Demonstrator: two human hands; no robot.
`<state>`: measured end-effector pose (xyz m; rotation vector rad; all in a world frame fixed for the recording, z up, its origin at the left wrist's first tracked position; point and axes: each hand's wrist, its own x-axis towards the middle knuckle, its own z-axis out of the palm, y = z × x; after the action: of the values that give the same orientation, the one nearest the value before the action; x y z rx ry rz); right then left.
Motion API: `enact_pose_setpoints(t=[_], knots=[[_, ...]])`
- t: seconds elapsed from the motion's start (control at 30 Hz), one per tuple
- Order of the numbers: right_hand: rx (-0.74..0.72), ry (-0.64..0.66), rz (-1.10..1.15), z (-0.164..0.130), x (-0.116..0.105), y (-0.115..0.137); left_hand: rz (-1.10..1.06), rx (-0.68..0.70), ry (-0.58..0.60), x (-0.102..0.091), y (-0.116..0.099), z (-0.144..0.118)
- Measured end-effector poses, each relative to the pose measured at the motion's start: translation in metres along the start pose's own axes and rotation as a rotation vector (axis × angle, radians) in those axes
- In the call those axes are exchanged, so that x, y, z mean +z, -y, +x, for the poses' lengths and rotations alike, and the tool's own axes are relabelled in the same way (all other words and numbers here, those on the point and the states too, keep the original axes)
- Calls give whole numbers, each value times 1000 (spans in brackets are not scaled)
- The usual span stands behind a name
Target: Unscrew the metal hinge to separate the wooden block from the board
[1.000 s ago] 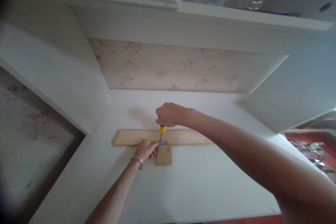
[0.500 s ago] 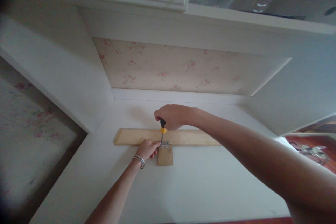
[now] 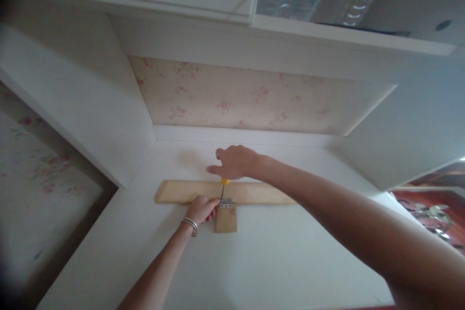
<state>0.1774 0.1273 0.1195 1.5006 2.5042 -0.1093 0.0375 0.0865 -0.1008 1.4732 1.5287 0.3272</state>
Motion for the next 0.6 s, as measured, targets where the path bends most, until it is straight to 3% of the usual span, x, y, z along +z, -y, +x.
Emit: enact_pose_setpoints(t=[0.07,0.27,0.33,0.47,0.53,0.6], knots=[[37,4,-65,0,0,1,-15,1,3,0,0,0],[-288,57,146,-4,-4,-6,-34,-7,11,1,1,1],[-225,34,167,-2,-3,-5,-35,-1,8,1,2,2],[91,-14,-15,2,-1,-1,-31,3,15,2,3,3],[62,40,-50,1,-3,-2,-28,1,20,3,3,3],[-117,102,16,-1,-6,-5,-32,-1,17,3,2,3]])
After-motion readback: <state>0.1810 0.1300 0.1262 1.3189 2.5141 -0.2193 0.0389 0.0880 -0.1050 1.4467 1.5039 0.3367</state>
